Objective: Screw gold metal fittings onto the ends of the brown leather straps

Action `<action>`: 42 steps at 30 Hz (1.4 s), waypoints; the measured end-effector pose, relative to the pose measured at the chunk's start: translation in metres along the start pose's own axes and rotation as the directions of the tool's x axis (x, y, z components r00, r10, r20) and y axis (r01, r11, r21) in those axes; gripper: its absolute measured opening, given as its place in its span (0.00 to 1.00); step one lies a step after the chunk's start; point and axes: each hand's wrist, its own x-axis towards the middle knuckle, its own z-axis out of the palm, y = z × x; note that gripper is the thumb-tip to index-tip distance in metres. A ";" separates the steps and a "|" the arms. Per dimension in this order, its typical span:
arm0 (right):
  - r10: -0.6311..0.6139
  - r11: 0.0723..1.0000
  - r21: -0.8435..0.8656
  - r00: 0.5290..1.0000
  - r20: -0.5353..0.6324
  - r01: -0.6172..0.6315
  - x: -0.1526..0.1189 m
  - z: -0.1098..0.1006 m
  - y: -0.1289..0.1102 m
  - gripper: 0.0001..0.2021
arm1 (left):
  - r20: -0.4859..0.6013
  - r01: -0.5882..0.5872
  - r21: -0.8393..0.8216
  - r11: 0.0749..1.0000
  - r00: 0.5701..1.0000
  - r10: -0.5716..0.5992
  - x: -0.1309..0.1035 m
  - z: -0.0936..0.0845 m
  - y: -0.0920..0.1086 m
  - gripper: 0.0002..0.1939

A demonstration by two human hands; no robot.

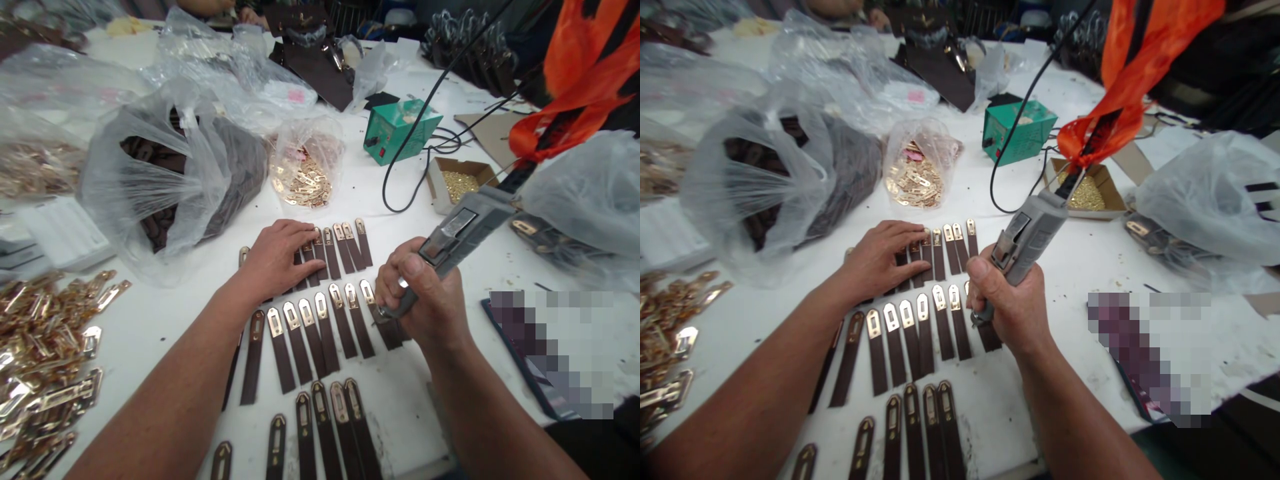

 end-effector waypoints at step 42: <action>-0.234 0.972 -0.015 0.972 -0.034 0.234 -0.001 0.003 0.006 0.15 | 0.005 0.004 -0.007 1.000 1.000 -0.004 -0.001 0.002 -0.003 0.27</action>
